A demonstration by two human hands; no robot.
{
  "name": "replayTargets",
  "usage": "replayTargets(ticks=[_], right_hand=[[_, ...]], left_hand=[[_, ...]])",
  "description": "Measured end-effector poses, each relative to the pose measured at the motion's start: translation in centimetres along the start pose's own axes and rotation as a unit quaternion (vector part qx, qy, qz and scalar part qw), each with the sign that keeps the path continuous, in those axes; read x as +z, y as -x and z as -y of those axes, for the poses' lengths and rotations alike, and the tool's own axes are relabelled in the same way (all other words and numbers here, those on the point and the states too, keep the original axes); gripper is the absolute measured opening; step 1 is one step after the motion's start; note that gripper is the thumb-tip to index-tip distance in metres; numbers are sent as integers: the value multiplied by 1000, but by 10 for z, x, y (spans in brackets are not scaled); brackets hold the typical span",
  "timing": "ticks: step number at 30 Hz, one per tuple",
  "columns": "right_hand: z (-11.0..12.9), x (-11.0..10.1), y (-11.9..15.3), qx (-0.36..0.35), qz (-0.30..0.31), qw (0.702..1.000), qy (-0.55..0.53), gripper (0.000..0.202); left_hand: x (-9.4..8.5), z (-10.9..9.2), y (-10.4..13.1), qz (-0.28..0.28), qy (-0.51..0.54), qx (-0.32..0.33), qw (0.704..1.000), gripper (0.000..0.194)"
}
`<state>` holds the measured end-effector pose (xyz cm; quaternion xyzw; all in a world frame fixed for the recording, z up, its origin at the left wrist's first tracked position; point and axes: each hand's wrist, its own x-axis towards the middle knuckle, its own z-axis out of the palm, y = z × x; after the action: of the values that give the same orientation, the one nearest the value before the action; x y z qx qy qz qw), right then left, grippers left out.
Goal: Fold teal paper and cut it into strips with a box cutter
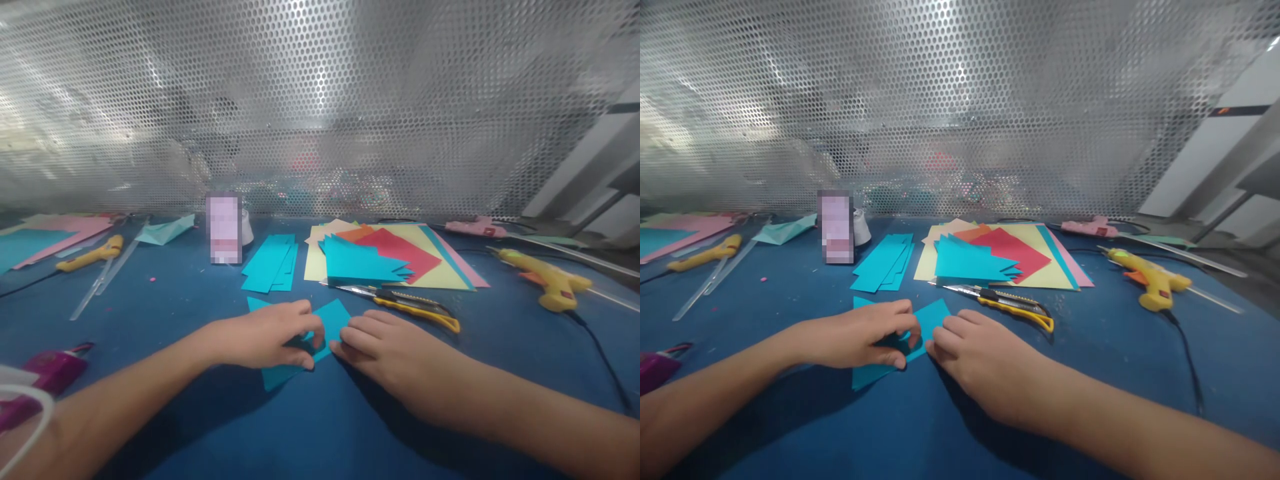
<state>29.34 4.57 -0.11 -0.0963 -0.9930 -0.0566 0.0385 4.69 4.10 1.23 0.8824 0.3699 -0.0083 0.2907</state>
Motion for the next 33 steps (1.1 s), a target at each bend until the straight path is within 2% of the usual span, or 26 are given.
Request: replayTargets(ticks=[4, 7, 12, 16, 20, 23, 25, 29, 33], right_hand=[[-3, -6, 2, 38, 21, 998, 44, 15], [-9, -8, 4, 76, 29, 995, 62, 13], [-21, -10, 9, 125, 24, 990, 63, 17], [-35, -12, 20, 235, 26, 969, 79, 23], [-51, -8, 28, 291, 30, 955, 42, 1], [-58, -6, 27, 311, 53, 949, 0, 7], [-59, -6, 24, 315, 65, 946, -22, 8], [-58, -11, 24, 312, 80, 946, -47, 14], [-59, -12, 28, 282, 64, 955, -69, 22]], left_hand=[[-2, -3, 1, 11, -23, -6, 1000, 31], [-1, -4, 1, 16, -46, -2, 999, 42], [0, -3, 1, 31, -77, 4, 997, 47], [1, -4, 3, 23, -103, 25, 994, 44], [5, -4, 5, -27, -104, 19, 994, 44], [9, -4, 5, -88, -97, -29, 991, 69], [10, -4, 4, -96, -81, -56, 991, 81], [9, -7, 2, -87, -22, -82, 993, 83], [7, -14, 2, -111, 9, -85, 990, 83]])
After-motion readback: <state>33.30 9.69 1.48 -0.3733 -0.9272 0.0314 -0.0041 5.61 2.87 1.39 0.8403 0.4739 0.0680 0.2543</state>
